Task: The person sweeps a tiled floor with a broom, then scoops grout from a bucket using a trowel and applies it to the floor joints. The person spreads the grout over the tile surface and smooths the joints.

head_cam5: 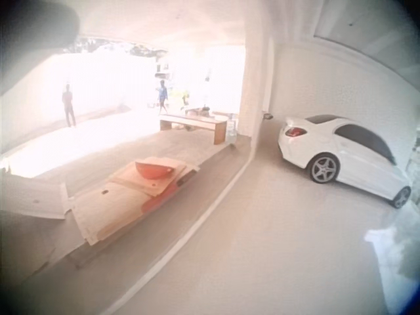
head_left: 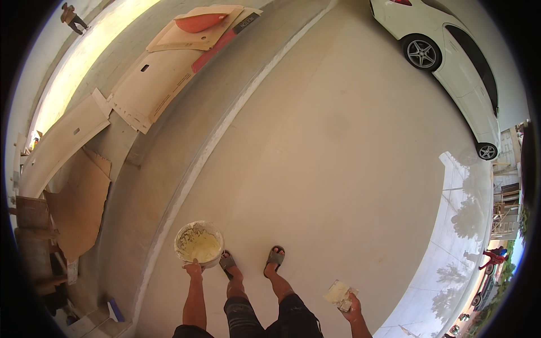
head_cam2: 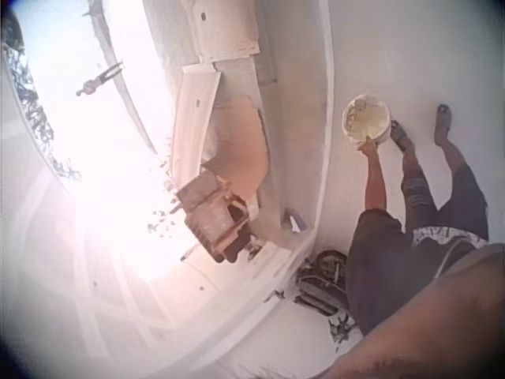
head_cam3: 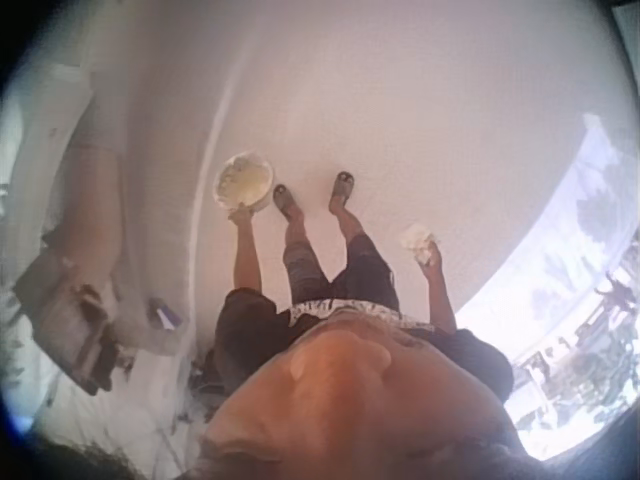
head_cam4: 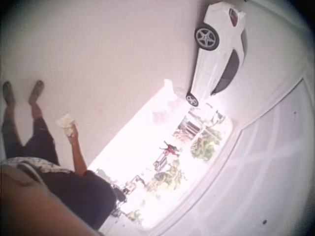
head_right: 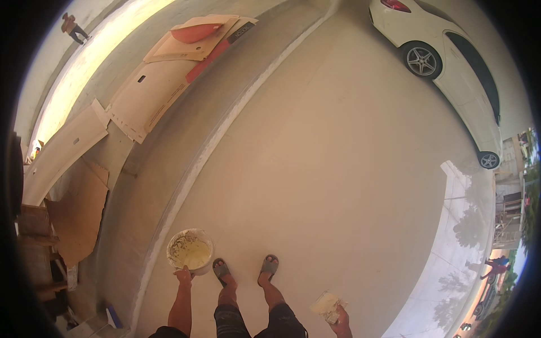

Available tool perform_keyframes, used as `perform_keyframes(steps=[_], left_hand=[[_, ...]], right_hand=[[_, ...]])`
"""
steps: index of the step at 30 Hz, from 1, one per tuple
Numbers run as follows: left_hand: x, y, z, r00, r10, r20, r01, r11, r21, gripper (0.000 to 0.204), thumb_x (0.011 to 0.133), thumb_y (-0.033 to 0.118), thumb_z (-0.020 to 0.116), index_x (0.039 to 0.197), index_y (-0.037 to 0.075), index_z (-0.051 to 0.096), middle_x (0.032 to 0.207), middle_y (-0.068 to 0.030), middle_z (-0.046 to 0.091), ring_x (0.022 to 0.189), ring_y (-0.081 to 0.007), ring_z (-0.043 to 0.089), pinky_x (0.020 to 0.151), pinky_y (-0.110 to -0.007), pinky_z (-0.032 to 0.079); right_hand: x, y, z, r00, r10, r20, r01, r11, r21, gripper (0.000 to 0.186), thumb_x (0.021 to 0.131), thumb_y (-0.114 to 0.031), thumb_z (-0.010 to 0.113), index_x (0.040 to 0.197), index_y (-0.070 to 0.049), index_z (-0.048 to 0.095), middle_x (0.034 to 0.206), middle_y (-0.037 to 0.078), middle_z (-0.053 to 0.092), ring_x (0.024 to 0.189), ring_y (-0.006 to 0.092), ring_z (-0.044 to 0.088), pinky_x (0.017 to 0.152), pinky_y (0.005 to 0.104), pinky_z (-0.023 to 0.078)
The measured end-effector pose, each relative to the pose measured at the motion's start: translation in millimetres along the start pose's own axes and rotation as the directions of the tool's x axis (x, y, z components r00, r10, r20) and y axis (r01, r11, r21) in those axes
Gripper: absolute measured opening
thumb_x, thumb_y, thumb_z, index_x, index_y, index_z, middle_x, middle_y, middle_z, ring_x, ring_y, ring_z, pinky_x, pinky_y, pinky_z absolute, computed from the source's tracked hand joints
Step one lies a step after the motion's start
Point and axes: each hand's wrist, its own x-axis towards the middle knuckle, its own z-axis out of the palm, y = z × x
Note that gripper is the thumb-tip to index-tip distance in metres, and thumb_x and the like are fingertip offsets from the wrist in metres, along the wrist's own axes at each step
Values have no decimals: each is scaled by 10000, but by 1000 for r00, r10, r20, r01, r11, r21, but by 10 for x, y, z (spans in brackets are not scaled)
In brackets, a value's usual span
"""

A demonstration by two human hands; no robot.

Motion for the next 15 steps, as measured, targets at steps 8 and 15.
perform_keyframes(steps=[8, 15], left_hand=[[-965, 463, -619, 951, 148, 271, -75, 962, -264, 527, 900, 108, 535, 1298, -85, 248, 1249, -288, 462, 1038, -371, 606, 804, -473, 593], [-1173, 503, -492, 922, 61, 382, 123, 890, -439, 429, 905, 116, 516, 1233, -127, 383, 1245, -276, 478, 1056, -355, 599, 868, -455, 575]], right_hand=[[-326, -134, 537, 984, -89, 155, 91, 996, -4, 413, 905, -248, 561, 1281, -94, 483, 1178, 86, 600, 1039, 268, 594, 777, 404, 493], [-217, -680, 1698, 957, -144, 250, 168, 983, -79, 434, 923, -165, 531, 1337, -75, 441, 1275, 105, 549, 1143, 290, 555, 953, 446, 466]])
